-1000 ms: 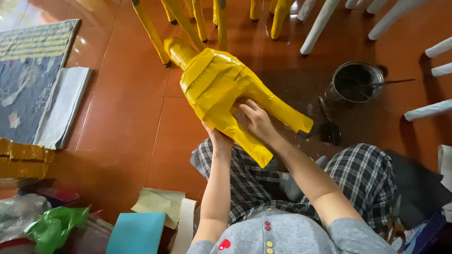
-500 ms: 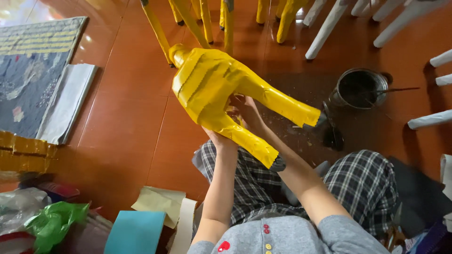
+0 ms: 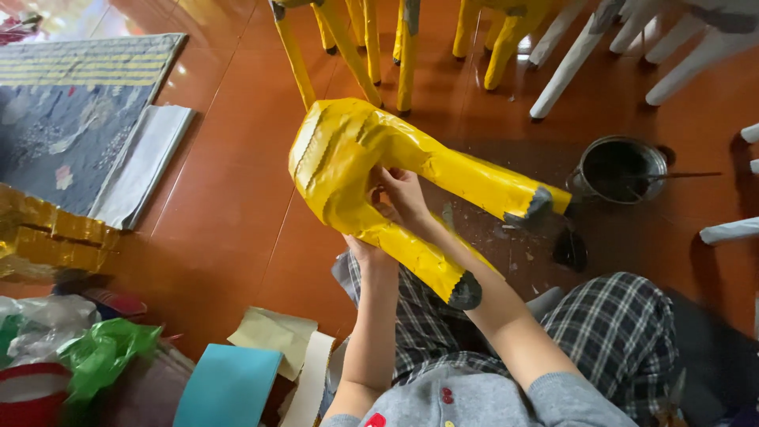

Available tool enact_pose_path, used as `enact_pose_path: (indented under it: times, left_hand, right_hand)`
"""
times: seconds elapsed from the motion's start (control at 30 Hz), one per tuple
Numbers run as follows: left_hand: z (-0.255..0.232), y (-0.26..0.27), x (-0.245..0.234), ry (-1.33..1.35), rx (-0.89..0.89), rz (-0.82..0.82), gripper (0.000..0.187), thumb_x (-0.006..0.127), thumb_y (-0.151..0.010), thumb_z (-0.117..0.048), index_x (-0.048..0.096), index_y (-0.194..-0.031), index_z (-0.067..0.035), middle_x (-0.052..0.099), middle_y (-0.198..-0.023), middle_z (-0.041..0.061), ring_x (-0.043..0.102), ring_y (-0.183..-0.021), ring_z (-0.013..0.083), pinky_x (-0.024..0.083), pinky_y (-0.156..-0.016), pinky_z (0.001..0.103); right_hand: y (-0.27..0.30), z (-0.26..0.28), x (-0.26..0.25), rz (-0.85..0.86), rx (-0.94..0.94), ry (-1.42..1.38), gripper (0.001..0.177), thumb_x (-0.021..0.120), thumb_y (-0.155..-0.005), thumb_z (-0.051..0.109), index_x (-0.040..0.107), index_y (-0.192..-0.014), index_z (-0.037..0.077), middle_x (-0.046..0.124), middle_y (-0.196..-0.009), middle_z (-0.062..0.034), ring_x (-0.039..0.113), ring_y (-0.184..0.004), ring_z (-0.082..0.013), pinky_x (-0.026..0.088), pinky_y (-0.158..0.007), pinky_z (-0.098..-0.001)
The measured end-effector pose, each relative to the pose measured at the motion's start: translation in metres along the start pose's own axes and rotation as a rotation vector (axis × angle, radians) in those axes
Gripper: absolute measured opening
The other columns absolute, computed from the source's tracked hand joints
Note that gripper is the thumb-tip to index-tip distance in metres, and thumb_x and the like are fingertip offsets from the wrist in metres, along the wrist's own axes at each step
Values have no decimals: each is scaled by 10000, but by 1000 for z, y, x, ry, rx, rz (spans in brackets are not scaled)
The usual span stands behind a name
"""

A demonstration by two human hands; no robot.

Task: Applying yellow paper strips to a giraffe-shaped model using glue

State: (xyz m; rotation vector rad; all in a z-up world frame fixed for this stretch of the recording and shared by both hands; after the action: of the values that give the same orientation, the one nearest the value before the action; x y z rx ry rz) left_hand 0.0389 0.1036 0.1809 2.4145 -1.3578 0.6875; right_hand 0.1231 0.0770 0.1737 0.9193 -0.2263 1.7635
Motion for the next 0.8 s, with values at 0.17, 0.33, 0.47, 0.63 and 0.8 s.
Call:
enact_pose_path:
  times: [0.17,0.33,0.47,0.63,0.8]
  left_hand:
    - [-11,-6,-10,-34,11,-16,625,449,-987,-501,183,-1512,-292,334,-1448,174,427,-1285,430,342,-991,643]
    - [-14,0,-21,-70,12,-42,620,452,-987,-495,189,-1509,-289,341,-1440,173,432,-1281,425,346,-990,637]
    - [-13,5,-27,-93,15,-69,614,455,-988,-488,194,-1506,-286,348,-1432,171,438,-1276,421,350,-989,631]
    - [-11,2,-30,-108,23,-102,609,458,-988,-481,200,-1503,-283,355,-1425,170,443,-1271,416,354,-988,625]
    - [-7,10,-35,-123,33,-128,603,461,-989,-475,205,-1500,-279,361,-1417,168,449,-1267,411,358,-986,620]
  right_hand:
    - [55,44,49,-20,-196,440,395,772,-839,386,651,-635,70,614,-577,-48,562,-606,-112,476,-683,-264]
    - [41,27,45,-87,-454,528,320,798,-820,153,663,-905,-124,677,-775,-242,673,-768,-302,553,-769,-451]
    - [59,39,53,-93,-410,194,224,762,-821,68,667,-868,-130,620,-753,-124,566,-787,-170,530,-826,-385]
    - [38,12,44,-9,-128,384,202,801,-767,276,751,-860,104,660,-619,-48,648,-616,-129,541,-704,-291]
    - [51,15,46,29,2,542,288,770,-794,435,779,-955,196,657,-580,-3,625,-607,-105,458,-723,-234]
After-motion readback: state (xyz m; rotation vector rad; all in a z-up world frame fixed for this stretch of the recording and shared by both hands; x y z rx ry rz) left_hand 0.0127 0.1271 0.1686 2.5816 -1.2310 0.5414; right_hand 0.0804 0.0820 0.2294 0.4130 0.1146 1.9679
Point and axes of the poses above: each hand's wrist, its own y-axis away from the middle knuckle, its own x-axis out of the palm, z = x × y, the point moved 3 cm from there along -y, towards the middle knuckle
